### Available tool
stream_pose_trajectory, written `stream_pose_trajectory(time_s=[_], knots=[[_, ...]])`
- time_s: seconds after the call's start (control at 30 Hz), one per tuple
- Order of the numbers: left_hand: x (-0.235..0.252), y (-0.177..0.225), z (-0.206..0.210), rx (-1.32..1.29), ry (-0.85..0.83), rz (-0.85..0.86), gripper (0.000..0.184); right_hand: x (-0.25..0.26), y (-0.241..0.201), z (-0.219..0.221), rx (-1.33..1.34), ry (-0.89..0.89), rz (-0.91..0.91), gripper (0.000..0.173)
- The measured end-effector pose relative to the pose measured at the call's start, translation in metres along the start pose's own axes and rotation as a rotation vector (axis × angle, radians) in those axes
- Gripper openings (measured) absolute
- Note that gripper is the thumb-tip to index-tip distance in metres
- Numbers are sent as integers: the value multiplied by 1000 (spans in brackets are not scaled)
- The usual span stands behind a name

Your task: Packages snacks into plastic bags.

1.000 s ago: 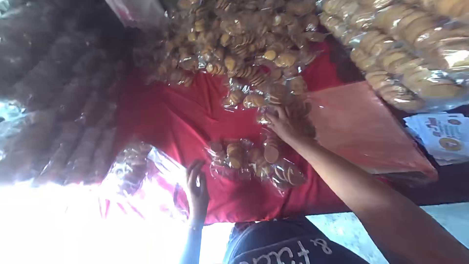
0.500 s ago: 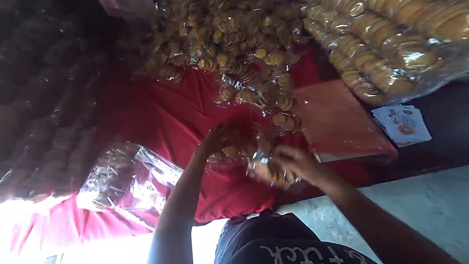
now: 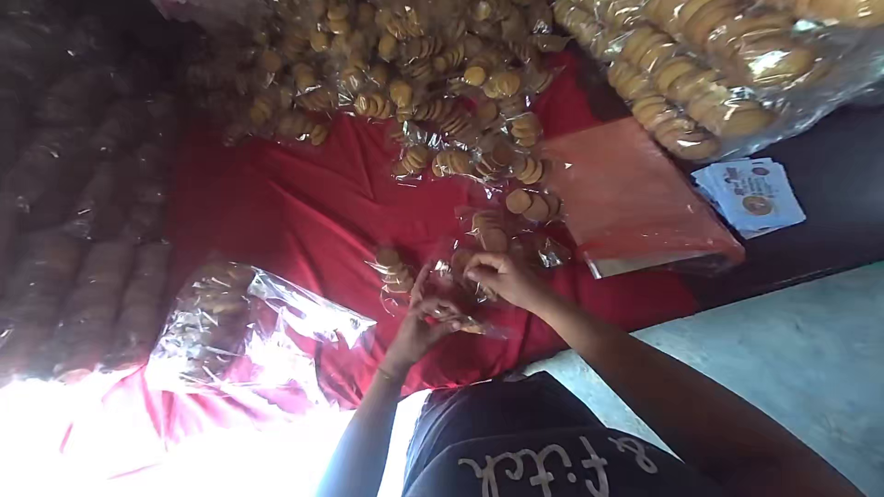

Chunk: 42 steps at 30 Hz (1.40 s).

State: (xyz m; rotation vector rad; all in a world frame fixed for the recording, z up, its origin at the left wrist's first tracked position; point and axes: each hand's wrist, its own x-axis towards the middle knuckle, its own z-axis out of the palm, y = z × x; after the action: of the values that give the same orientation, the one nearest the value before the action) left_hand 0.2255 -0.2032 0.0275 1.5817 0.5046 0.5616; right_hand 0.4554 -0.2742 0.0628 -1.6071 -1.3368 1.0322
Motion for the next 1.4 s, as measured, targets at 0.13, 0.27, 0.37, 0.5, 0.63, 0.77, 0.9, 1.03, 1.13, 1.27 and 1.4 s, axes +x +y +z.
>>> stream_pose_trajectory(time_s=[0.13,0.27,0.37,0.5,0.63,0.77,0.9,1.03,1.13,1.27,1.4], knots=[[-22,-27,19,33,185,93,23,-25,25,25,151,-159,-237,43],[-46,-15,62,-208,277,-24,15,-73,49,59,101,-51,-385,68],[-37,2,62,-206,164,-7,30,-92,62,57,-47,194,-478,48],[6,31,30,685,101,-191,32,-119,84,13,-137,231,-327,47],[52,19,36,462,133,-473,34,-133,69,-8,215,114,-80,61],[68,-1,50,422,400,-60,17,-130,72,-9,586,-8,-55,75],[52,50,38,606,-208,334,14,-114,52,-24,514,-130,-218,57],[40,76,11,546,-514,279,20,-91,50,-27,401,-312,-270,56],[43,75,-61,1052,-477,139,43,-86,67,-29,380,-287,-198,59],[50,22,-107,1399,-579,-27,61,-85,65,-32,462,-340,-155,59],[69,26,-60,1137,-287,137,39,-70,54,-15,490,-446,-254,58]])
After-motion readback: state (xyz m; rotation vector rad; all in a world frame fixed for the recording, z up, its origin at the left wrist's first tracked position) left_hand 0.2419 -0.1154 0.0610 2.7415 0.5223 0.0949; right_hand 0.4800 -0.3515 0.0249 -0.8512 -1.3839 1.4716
